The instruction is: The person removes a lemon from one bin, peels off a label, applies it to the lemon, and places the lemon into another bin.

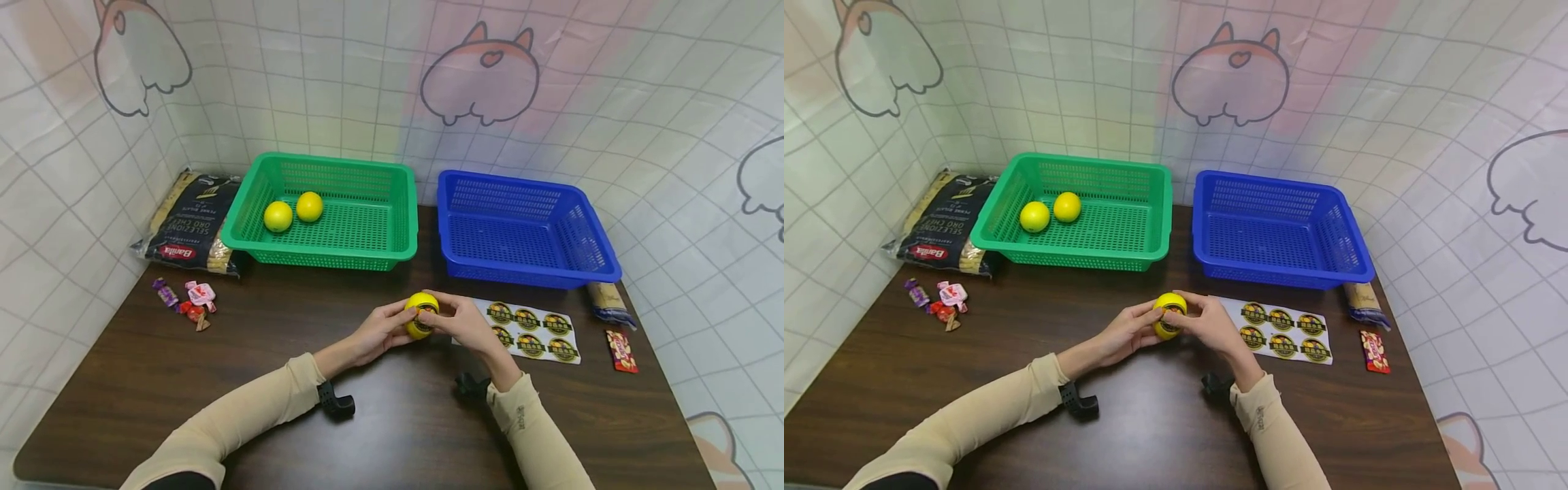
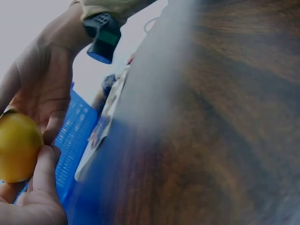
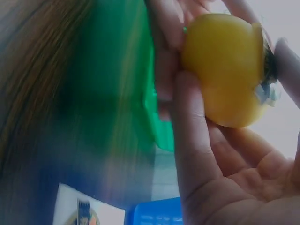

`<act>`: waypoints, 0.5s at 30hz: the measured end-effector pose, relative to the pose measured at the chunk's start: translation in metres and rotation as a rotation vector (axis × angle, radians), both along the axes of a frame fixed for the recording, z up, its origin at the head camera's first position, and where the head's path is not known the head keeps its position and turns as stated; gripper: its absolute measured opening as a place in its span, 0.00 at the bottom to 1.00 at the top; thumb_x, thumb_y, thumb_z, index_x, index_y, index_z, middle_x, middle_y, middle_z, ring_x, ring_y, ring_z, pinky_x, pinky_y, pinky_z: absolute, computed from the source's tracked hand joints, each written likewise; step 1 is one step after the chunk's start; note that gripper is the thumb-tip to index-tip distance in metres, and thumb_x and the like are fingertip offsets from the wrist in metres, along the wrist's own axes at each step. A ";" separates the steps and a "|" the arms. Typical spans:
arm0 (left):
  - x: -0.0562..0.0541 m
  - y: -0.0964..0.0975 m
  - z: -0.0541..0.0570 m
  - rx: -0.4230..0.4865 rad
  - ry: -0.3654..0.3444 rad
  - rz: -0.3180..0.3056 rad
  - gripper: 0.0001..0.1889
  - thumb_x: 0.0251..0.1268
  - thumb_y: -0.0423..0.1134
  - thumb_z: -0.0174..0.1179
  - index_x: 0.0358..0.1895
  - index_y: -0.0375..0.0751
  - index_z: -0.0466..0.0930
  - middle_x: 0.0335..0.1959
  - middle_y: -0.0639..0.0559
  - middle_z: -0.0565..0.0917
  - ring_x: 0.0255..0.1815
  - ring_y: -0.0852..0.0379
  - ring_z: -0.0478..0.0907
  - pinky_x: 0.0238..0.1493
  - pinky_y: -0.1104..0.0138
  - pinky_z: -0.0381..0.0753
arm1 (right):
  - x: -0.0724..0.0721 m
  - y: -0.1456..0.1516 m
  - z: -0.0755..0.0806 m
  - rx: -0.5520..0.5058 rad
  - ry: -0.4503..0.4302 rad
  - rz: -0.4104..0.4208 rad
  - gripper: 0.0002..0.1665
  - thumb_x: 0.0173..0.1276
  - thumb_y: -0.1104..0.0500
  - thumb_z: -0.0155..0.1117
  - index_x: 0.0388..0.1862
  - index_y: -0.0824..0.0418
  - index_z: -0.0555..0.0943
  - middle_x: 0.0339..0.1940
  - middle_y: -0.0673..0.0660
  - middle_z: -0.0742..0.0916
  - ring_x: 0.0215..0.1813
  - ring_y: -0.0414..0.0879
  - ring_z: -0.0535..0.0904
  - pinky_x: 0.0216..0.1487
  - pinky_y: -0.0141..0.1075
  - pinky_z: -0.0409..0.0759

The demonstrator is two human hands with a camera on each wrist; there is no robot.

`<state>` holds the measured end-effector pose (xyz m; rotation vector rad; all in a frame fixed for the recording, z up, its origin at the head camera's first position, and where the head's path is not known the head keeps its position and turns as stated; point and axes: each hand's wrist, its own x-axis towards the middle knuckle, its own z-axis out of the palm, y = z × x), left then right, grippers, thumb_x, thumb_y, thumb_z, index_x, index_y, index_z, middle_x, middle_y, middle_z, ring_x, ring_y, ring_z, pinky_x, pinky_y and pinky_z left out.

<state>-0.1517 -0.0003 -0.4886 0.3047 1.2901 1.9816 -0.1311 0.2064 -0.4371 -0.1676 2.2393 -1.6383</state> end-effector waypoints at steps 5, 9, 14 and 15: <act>0.001 0.003 -0.005 -0.003 -0.022 0.000 0.29 0.79 0.46 0.49 0.77 0.38 0.58 0.73 0.34 0.68 0.62 0.55 0.79 0.67 0.57 0.78 | -0.004 0.002 0.003 0.052 -0.023 0.020 0.41 0.69 0.50 0.67 0.75 0.62 0.65 0.61 0.68 0.83 0.52 0.45 0.85 0.48 0.40 0.89; 0.000 0.006 -0.006 0.001 -0.033 0.024 0.29 0.80 0.48 0.48 0.76 0.39 0.59 0.73 0.34 0.68 0.62 0.53 0.80 0.68 0.57 0.78 | -0.009 0.008 0.014 0.097 -0.019 0.002 0.40 0.69 0.47 0.66 0.74 0.61 0.65 0.59 0.68 0.84 0.51 0.46 0.85 0.51 0.48 0.88; -0.002 0.013 -0.005 0.012 -0.043 0.073 0.32 0.79 0.56 0.46 0.75 0.40 0.61 0.73 0.35 0.69 0.65 0.47 0.79 0.67 0.60 0.78 | -0.019 0.016 0.039 0.141 0.024 -0.010 0.38 0.70 0.45 0.65 0.71 0.60 0.67 0.59 0.68 0.84 0.54 0.51 0.85 0.55 0.54 0.86; -0.003 0.014 -0.005 0.010 -0.047 0.082 0.32 0.78 0.57 0.46 0.75 0.39 0.62 0.73 0.35 0.69 0.65 0.48 0.80 0.66 0.61 0.79 | -0.022 0.018 0.045 0.151 0.034 -0.009 0.37 0.70 0.44 0.64 0.72 0.60 0.67 0.59 0.68 0.84 0.55 0.52 0.85 0.56 0.53 0.86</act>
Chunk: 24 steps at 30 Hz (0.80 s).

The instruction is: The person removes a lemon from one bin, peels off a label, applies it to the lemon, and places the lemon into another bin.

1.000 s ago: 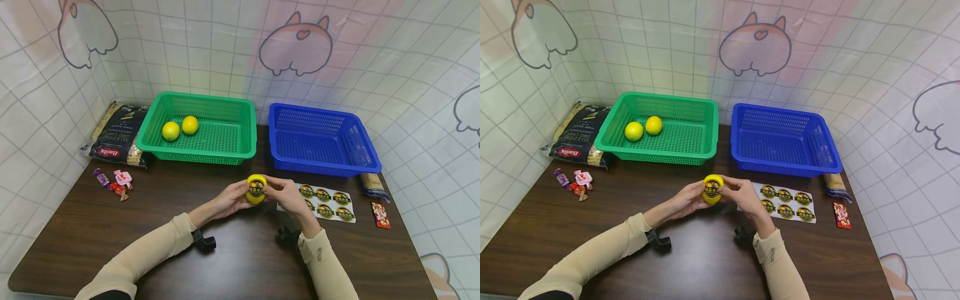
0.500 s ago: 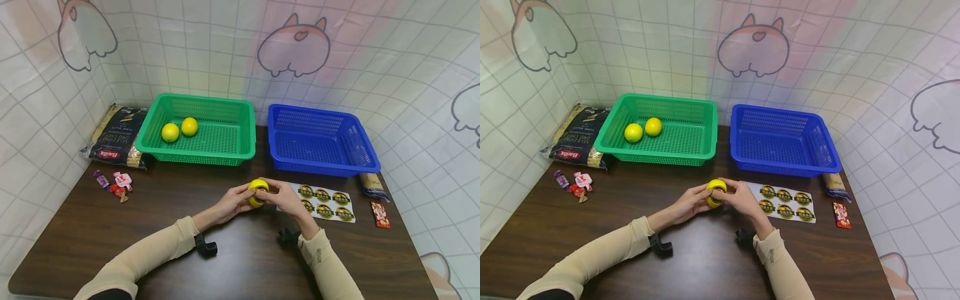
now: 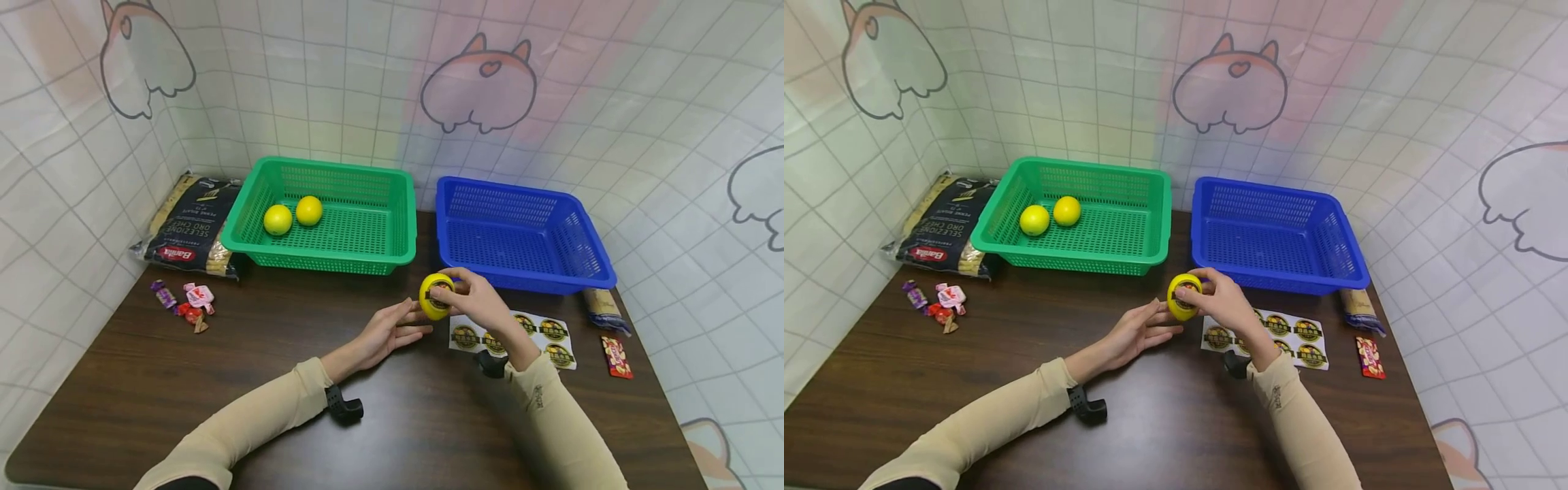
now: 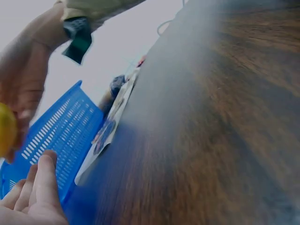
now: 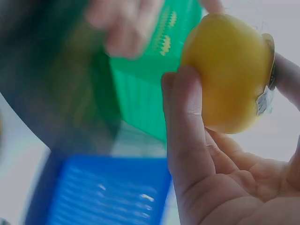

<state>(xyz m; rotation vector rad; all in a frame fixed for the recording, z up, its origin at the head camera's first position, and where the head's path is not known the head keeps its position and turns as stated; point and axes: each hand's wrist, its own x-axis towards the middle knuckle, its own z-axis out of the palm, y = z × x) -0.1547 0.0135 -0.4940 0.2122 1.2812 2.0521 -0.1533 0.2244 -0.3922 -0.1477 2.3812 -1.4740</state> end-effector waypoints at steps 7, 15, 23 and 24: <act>-0.014 0.016 0.001 -0.013 0.024 0.055 0.30 0.78 0.48 0.51 0.74 0.33 0.62 0.72 0.32 0.69 0.56 0.58 0.85 0.55 0.73 0.84 | -0.031 0.015 0.040 0.007 0.091 -0.047 0.37 0.72 0.42 0.61 0.73 0.57 0.67 0.64 0.65 0.79 0.59 0.52 0.81 0.54 0.42 0.88; -0.033 0.039 0.011 -0.027 0.043 0.131 0.27 0.77 0.42 0.52 0.71 0.29 0.65 0.69 0.29 0.72 0.48 0.64 0.85 0.61 0.69 0.82 | -0.088 0.023 0.070 -0.204 0.117 -0.245 0.39 0.75 0.43 0.55 0.78 0.58 0.59 0.70 0.66 0.72 0.55 0.45 0.82 0.53 0.31 0.86; -0.048 0.060 0.020 -0.020 0.022 0.220 0.26 0.75 0.44 0.56 0.67 0.29 0.70 0.64 0.32 0.78 0.49 0.62 0.86 0.56 0.72 0.84 | -0.148 0.041 0.079 -0.163 0.098 -0.403 0.41 0.74 0.43 0.57 0.78 0.61 0.60 0.75 0.65 0.69 0.68 0.55 0.77 0.64 0.36 0.82; -0.049 0.062 0.021 -0.018 0.018 0.225 0.26 0.75 0.44 0.56 0.67 0.30 0.71 0.63 0.32 0.79 0.48 0.62 0.86 0.55 0.73 0.84 | -0.153 0.043 0.077 -0.143 0.093 -0.409 0.41 0.74 0.42 0.57 0.77 0.62 0.61 0.75 0.65 0.70 0.68 0.55 0.76 0.66 0.38 0.81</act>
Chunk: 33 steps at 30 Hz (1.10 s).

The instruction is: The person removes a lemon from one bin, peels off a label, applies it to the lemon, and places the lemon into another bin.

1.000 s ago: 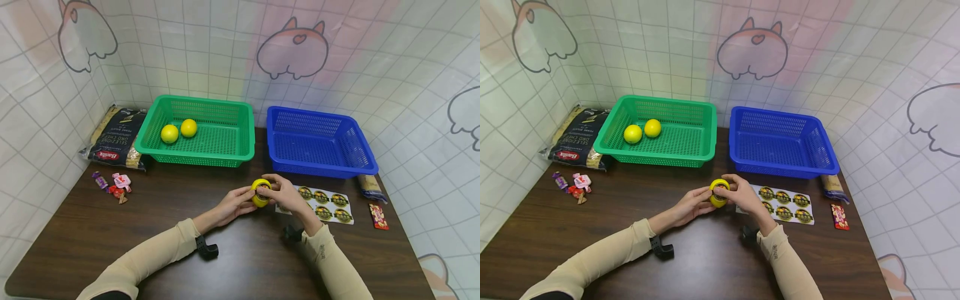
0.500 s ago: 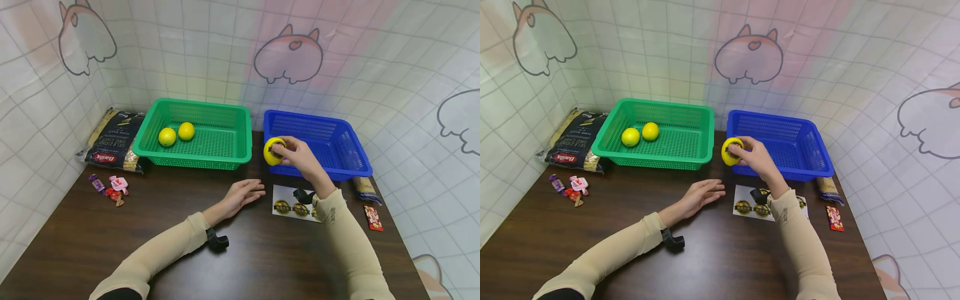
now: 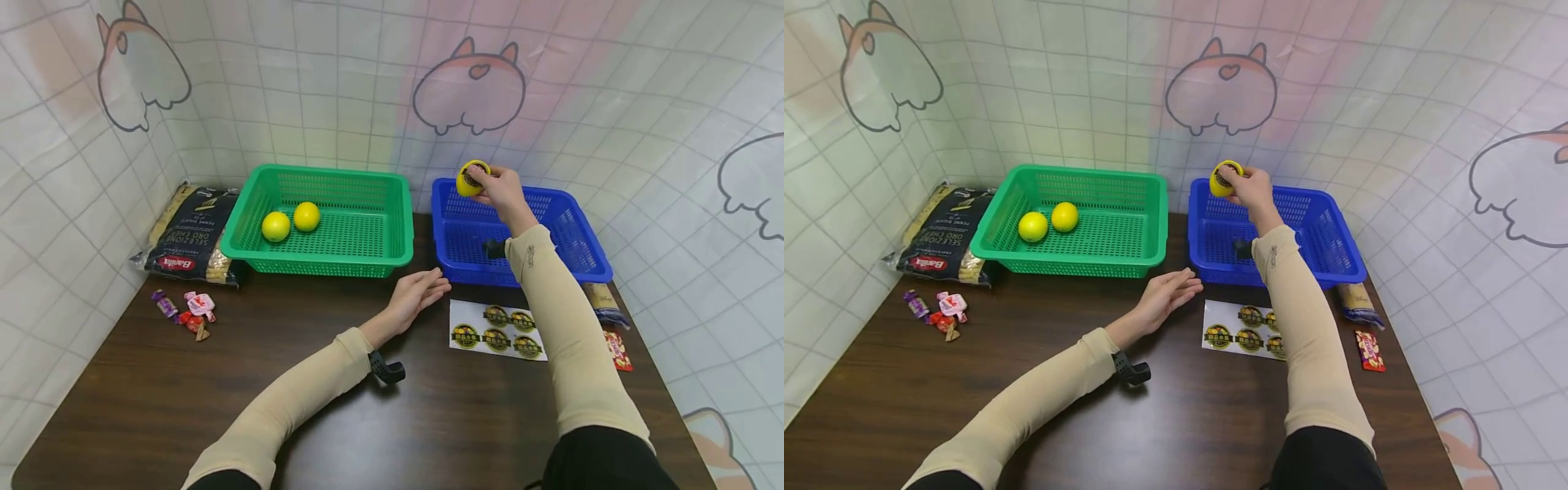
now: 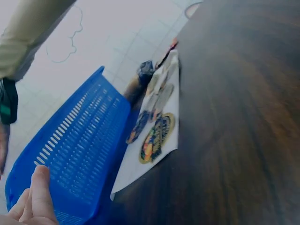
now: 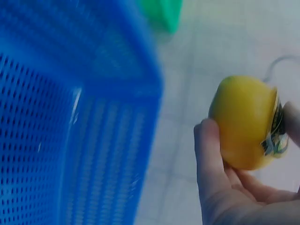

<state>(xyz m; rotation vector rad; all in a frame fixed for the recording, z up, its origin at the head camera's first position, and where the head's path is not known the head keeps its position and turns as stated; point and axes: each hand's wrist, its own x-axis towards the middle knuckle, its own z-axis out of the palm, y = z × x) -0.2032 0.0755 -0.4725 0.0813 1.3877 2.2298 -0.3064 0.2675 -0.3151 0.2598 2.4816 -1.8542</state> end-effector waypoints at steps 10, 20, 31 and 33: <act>-0.010 0.013 0.013 0.008 -0.016 0.012 0.20 0.77 0.44 0.52 0.62 0.34 0.73 0.56 0.35 0.84 0.45 0.61 0.87 0.58 0.68 0.83 | -0.042 0.003 -0.041 -0.045 -0.189 -0.129 0.47 0.72 0.46 0.61 0.79 0.66 0.54 0.77 0.65 0.67 0.71 0.57 0.75 0.68 0.41 0.79; -0.017 0.024 0.018 -0.071 -0.003 0.016 0.11 0.79 0.38 0.49 0.33 0.42 0.75 0.54 0.32 0.85 0.40 0.60 0.87 0.64 0.58 0.79 | -0.058 0.003 -0.086 0.177 -0.331 -0.133 0.41 0.75 0.45 0.56 0.75 0.69 0.60 0.70 0.66 0.75 0.58 0.53 0.81 0.64 0.42 0.83; -0.015 0.025 0.019 -0.078 0.018 0.073 0.11 0.79 0.37 0.49 0.33 0.42 0.75 0.52 0.31 0.86 0.41 0.59 0.88 0.58 0.63 0.84 | -0.062 -0.003 -0.110 0.368 -0.363 -0.052 0.39 0.74 0.44 0.58 0.69 0.72 0.68 0.65 0.68 0.77 0.54 0.55 0.83 0.60 0.44 0.85; -0.017 0.025 0.020 -0.083 0.016 0.077 0.11 0.79 0.37 0.50 0.33 0.41 0.75 0.52 0.32 0.86 0.41 0.58 0.88 0.59 0.62 0.84 | -0.060 -0.006 -0.106 0.433 -0.358 -0.035 0.38 0.75 0.44 0.57 0.68 0.73 0.68 0.64 0.69 0.78 0.55 0.56 0.83 0.61 0.43 0.84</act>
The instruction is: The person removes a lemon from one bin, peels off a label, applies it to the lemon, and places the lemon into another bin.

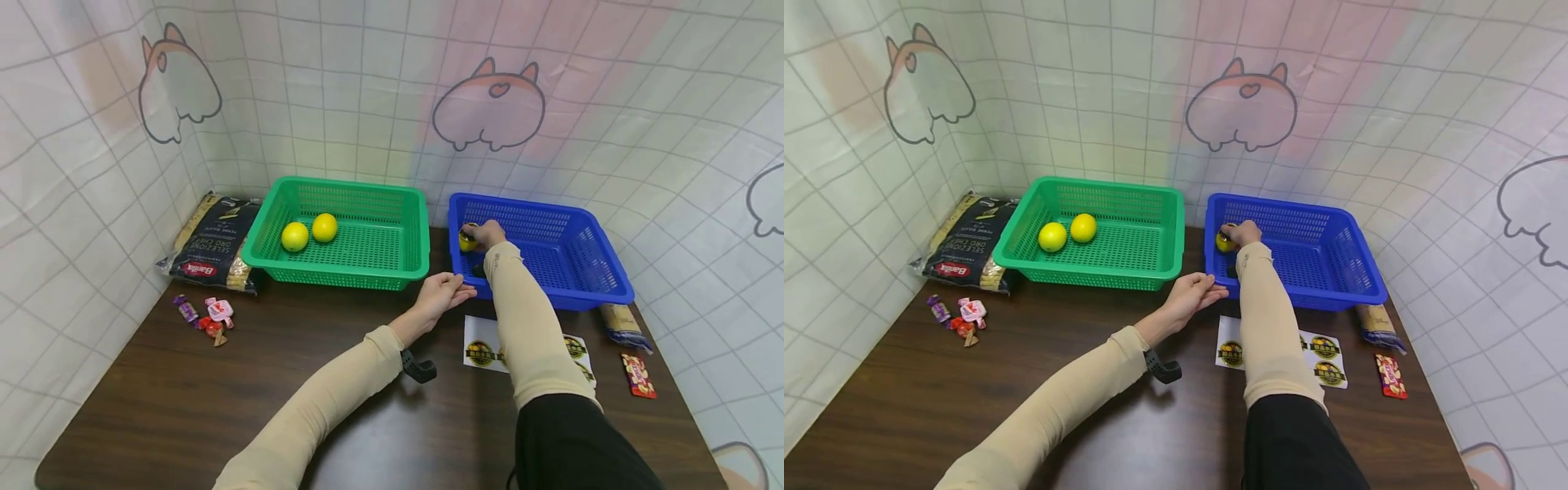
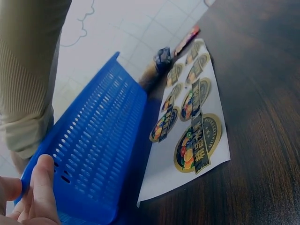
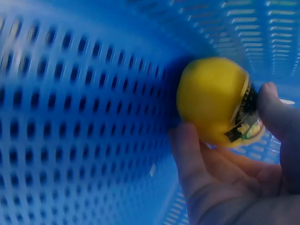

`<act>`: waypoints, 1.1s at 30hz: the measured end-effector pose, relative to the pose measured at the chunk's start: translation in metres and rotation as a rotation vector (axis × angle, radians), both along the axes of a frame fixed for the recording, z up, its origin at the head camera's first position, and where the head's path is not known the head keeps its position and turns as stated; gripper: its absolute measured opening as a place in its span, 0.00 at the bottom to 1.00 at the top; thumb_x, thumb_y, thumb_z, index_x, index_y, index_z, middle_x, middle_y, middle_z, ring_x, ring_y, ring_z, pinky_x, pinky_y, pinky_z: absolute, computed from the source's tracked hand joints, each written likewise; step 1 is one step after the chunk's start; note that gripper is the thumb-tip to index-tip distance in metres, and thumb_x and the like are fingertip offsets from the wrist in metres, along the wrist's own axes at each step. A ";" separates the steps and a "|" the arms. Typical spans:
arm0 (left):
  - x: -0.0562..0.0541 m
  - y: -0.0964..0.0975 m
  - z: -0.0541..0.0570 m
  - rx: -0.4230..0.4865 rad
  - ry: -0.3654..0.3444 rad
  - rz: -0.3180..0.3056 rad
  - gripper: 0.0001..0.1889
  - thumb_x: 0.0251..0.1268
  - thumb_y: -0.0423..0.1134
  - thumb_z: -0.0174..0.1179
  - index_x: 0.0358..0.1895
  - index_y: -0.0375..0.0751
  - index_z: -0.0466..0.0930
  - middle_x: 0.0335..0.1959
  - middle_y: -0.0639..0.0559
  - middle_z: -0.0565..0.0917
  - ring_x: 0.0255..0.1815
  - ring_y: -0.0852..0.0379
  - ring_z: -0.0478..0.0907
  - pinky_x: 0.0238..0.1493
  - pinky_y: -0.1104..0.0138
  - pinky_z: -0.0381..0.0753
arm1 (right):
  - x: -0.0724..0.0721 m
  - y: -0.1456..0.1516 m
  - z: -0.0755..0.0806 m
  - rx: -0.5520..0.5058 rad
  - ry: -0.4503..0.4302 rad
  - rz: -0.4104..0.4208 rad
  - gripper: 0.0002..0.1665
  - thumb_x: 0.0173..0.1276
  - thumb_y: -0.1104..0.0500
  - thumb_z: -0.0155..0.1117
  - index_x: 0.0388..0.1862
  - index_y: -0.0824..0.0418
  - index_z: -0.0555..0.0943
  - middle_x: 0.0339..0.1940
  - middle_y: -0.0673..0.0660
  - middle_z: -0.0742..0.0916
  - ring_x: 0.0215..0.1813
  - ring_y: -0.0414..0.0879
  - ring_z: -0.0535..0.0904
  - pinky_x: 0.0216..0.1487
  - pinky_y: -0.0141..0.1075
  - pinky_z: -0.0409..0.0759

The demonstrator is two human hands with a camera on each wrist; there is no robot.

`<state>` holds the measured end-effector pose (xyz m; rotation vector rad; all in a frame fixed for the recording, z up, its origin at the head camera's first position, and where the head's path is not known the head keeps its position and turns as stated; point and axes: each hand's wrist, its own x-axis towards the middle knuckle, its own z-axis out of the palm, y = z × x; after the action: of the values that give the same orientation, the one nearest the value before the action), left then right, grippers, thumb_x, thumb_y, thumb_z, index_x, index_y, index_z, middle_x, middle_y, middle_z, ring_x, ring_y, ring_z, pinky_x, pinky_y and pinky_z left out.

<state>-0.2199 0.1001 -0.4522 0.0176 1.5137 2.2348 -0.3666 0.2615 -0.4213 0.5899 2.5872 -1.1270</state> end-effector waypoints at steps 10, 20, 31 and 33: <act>-0.003 0.006 0.001 -0.017 0.013 -0.002 0.10 0.78 0.37 0.50 0.35 0.40 0.76 0.50 0.33 0.87 0.42 0.56 0.89 0.55 0.64 0.86 | 0.008 0.010 0.024 0.065 -0.006 0.158 0.50 0.77 0.36 0.45 0.77 0.74 0.53 0.77 0.72 0.65 0.75 0.64 0.68 0.76 0.53 0.70; -0.003 0.003 -0.001 -0.048 0.022 -0.017 0.11 0.78 0.39 0.51 0.35 0.41 0.76 0.49 0.35 0.88 0.42 0.55 0.89 0.59 0.58 0.84 | 0.041 -0.008 0.069 0.144 0.278 0.215 0.49 0.74 0.33 0.49 0.79 0.66 0.57 0.77 0.70 0.67 0.77 0.66 0.62 0.77 0.59 0.65; -0.007 -0.007 -0.008 -0.009 0.032 -0.104 0.13 0.79 0.39 0.49 0.51 0.32 0.77 0.56 0.32 0.84 0.53 0.48 0.87 0.53 0.68 0.87 | 0.118 -0.039 0.093 0.075 0.525 0.401 0.35 0.72 0.38 0.58 0.69 0.56 0.73 0.63 0.63 0.84 0.63 0.59 0.80 0.63 0.56 0.79; -0.005 -0.010 -0.012 0.005 0.032 -0.121 0.15 0.80 0.39 0.48 0.56 0.31 0.76 0.58 0.32 0.83 0.54 0.48 0.87 0.55 0.66 0.86 | 0.131 -0.041 0.086 0.070 0.533 0.421 0.32 0.73 0.39 0.59 0.67 0.56 0.75 0.60 0.62 0.85 0.60 0.58 0.82 0.59 0.55 0.81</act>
<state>-0.2248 0.0899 -0.4643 0.1431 1.4832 2.1522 -0.2355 0.2209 -0.3353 -0.2875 2.9861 -1.1634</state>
